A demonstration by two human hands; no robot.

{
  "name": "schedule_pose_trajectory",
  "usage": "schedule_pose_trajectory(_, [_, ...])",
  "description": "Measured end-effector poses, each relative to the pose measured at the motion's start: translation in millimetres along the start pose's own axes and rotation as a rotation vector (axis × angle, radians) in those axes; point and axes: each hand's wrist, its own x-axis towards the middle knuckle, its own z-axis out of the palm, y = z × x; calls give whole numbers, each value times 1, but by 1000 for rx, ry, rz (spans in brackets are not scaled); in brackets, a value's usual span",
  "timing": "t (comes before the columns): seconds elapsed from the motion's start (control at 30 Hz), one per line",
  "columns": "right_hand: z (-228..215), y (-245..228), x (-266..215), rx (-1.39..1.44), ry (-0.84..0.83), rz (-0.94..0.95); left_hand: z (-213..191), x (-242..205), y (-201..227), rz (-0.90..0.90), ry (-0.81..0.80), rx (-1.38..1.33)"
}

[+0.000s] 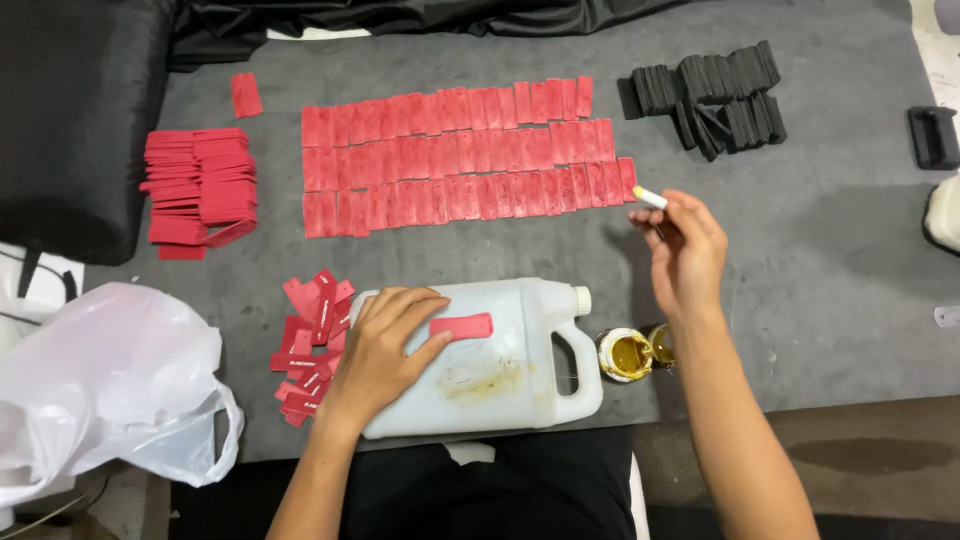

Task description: Applying glue to small red leather strips using a manual applicator on a workshop table

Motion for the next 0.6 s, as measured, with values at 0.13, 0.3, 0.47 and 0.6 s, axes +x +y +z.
schedule_pose_trajectory(0.13, [-9,-3,-74,57,-24,-39,10,-18,-5,26,26,24])
schedule_pose_trajectory(0.3, [-45,0,-131,95,-7,-102,21,-29,-16,80,124,9])
schedule_pose_trajectory(0.47, [-56,-19,-177,42,62,-119,12,-33,0,138,203,57])
schedule_pose_trajectory(0.6, [-60,-26,-201,20,151,-93,14,-36,6,192,240,125])
